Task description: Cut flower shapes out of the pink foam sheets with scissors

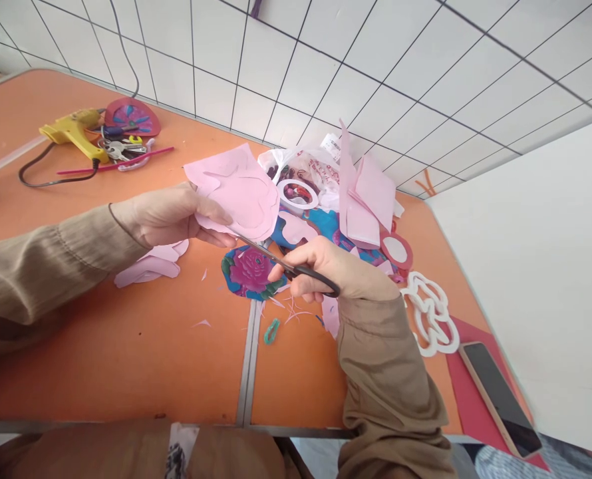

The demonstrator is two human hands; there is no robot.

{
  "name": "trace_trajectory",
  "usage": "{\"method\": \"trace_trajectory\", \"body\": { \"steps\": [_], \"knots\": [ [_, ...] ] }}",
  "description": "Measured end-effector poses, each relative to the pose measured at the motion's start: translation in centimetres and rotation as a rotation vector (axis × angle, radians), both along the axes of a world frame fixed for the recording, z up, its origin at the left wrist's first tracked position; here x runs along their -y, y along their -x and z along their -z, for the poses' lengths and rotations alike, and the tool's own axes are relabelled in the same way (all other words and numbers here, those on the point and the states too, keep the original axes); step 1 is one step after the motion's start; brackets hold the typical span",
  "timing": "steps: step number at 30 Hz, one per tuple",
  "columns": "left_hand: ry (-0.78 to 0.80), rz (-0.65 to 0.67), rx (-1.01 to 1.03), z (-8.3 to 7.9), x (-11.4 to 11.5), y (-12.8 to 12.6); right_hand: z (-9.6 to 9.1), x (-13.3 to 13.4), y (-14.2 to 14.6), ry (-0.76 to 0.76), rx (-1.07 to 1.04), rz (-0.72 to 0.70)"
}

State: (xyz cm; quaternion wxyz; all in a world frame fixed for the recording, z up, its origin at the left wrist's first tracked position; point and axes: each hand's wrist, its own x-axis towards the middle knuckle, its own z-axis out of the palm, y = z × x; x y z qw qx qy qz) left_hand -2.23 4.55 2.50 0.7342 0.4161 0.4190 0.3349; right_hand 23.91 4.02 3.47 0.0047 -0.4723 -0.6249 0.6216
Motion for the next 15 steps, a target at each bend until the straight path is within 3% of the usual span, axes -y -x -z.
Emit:
{"method": "trace_trajectory", "body": {
  "steps": [7,15],
  "knots": [
    [0.01,-0.021,0.017,0.0,0.0,-0.1,1.3,-0.3,-0.1,-0.032,-0.061,0.021],
    [-0.003,0.022,0.03,0.4,-0.2,0.2,1.4,-0.4,-0.4,0.01,-0.122,0.003]
  ]
}}
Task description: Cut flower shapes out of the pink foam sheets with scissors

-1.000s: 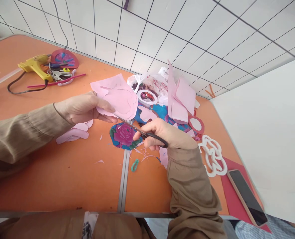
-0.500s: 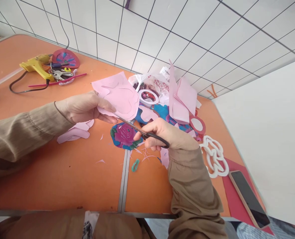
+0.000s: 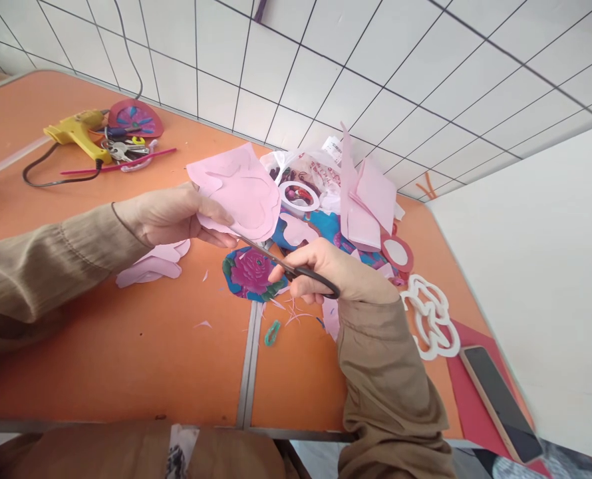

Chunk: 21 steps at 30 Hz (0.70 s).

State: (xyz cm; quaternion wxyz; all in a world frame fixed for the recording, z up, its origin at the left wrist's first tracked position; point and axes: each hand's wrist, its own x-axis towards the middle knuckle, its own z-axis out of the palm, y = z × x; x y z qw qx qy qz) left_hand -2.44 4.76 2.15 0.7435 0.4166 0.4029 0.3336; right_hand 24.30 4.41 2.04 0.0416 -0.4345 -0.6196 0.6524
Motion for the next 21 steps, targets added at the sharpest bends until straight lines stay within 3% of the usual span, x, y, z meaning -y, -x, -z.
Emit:
{"method": "trace_trajectory", "body": {
  "steps": [14,21],
  "knots": [
    [0.0,0.024,-0.062,-0.2,-0.2,0.1,-1.5,0.7,0.7,-0.039,0.132,0.036],
    [0.007,0.063,-0.055,0.1,-0.4,0.4,-1.1,0.9,0.6,-0.051,0.073,0.026]
  ]
}}
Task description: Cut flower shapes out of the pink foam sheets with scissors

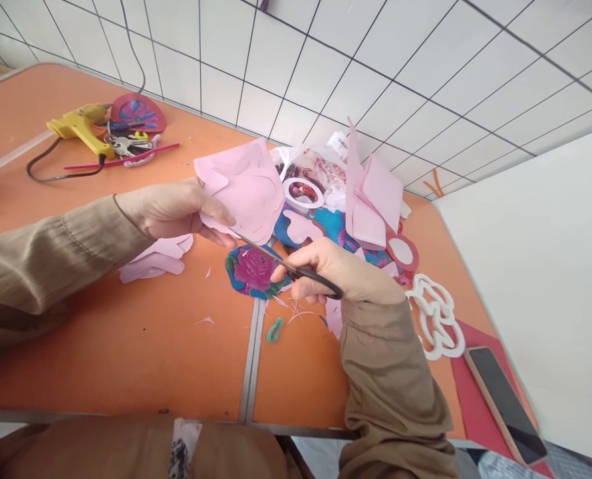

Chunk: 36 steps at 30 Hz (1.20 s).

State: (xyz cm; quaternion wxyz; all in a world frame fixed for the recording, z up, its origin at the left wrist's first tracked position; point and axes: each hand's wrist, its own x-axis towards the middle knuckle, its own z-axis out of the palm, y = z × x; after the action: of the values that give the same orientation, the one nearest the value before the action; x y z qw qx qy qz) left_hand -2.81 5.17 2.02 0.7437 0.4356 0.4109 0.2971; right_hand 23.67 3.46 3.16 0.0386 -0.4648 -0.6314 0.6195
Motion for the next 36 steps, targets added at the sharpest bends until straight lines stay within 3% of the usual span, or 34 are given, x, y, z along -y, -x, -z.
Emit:
{"method": "trace_trajectory", "body": {
  "steps": [15,22,26,36],
  "knots": [
    [-0.058,-0.03,0.013,-0.5,0.2,0.0,1.2,-1.0,-0.3,0.056,0.017,-0.1],
    [-0.118,-0.148,0.114,-0.6,0.3,-0.2,0.7,0.1,0.5,-0.088,0.066,-0.013],
    [-0.127,-0.141,0.122,-0.7,0.4,-0.2,0.4,0.4,0.7,-0.152,0.112,-0.021],
    [-0.165,-0.113,0.17,-0.9,0.5,-0.1,-0.4,0.3,0.6,-0.133,0.098,-0.063]
  ]
}}
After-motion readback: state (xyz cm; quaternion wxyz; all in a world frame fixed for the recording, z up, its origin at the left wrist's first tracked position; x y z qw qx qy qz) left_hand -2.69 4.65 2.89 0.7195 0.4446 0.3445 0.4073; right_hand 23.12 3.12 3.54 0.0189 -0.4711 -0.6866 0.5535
